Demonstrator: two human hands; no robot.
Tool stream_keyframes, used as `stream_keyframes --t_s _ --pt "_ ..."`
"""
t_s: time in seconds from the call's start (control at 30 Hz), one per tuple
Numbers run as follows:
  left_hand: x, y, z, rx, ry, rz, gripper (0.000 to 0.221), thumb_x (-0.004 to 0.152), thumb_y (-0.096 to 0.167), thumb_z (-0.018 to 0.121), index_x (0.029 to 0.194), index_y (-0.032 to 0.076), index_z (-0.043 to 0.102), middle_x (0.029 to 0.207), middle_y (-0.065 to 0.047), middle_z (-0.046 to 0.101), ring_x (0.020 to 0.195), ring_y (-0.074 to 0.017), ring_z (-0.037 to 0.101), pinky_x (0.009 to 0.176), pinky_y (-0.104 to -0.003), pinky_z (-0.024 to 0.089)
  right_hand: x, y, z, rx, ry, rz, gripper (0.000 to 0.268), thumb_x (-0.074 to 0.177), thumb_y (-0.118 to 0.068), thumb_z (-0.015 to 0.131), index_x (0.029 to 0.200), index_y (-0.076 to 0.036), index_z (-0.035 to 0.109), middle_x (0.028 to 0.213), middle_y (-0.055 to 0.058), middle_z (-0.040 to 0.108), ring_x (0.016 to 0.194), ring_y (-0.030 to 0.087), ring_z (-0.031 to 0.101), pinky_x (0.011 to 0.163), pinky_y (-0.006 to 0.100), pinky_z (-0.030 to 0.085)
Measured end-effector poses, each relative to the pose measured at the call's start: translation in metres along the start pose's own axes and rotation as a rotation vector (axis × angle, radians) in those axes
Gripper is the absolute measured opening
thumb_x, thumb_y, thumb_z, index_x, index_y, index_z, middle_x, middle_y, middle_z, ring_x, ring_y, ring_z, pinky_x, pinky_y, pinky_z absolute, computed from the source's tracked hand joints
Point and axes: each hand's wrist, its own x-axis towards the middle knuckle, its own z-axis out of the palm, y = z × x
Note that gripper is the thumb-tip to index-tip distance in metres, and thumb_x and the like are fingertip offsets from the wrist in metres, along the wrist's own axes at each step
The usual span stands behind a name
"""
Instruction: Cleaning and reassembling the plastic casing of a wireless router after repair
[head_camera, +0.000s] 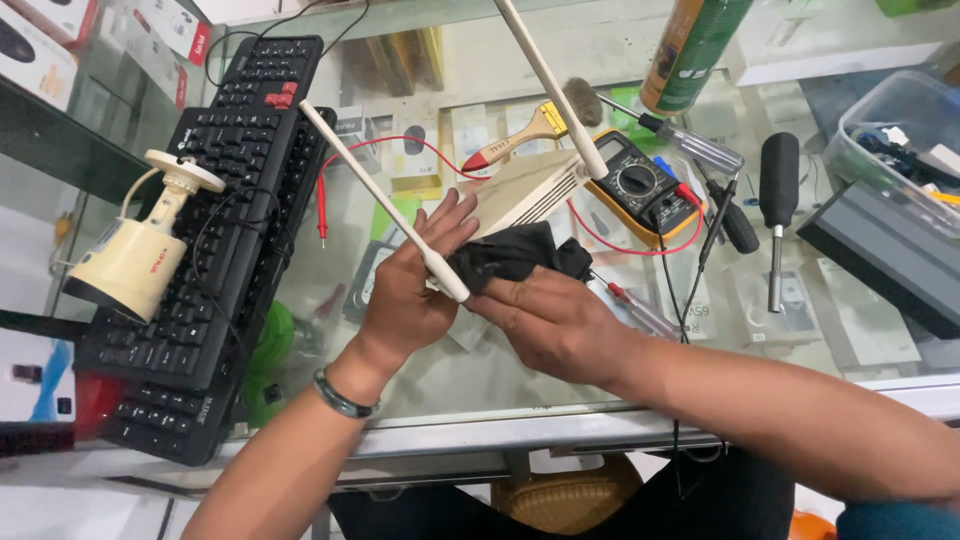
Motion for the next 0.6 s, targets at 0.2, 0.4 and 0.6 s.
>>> stream_keyframes --t_s 0.2,0.4,0.6 --pt "0.006 -0.007 -0.007 -0.047 0.014 0.054 0.047 0.087 0.000 0.078 0.132 0.009 0.068 0.142 -0.014 0.065 0.138 -0.0405 0.055 0.116 -0.057 0.041 -0.001 0.055 -0.026 -0.215 -0.082 -0.063 0.026 0.101 -0.012 0.054 0.107 0.000 0.076 0.105 0.020 0.074 0.084 0.037 0.072 0.073 0.043 0.058" --pt "0.011 -0.013 -0.013 -0.102 0.107 0.036 0.044 0.090 0.005 0.080 0.131 0.002 0.065 0.141 -0.019 0.064 0.136 -0.0438 0.055 0.113 -0.054 0.048 -0.013 0.082 -0.044 -0.267 -0.214 0.282 0.007 0.087 -0.002 0.064 0.085 -0.004 0.070 0.077 0.010 0.066 0.071 0.034 0.068 0.064 0.039 0.055" --pt "0.010 -0.006 -0.008 -0.037 0.103 0.105 0.045 0.089 0.007 0.081 0.131 0.003 0.066 0.141 -0.020 0.064 0.136 -0.0467 0.055 0.114 -0.055 0.047 0.006 0.072 -0.048 0.179 -0.213 0.961 0.022 0.093 -0.014 0.049 0.099 -0.008 0.070 0.077 0.013 0.065 0.076 0.028 0.063 0.077 0.041 0.051"
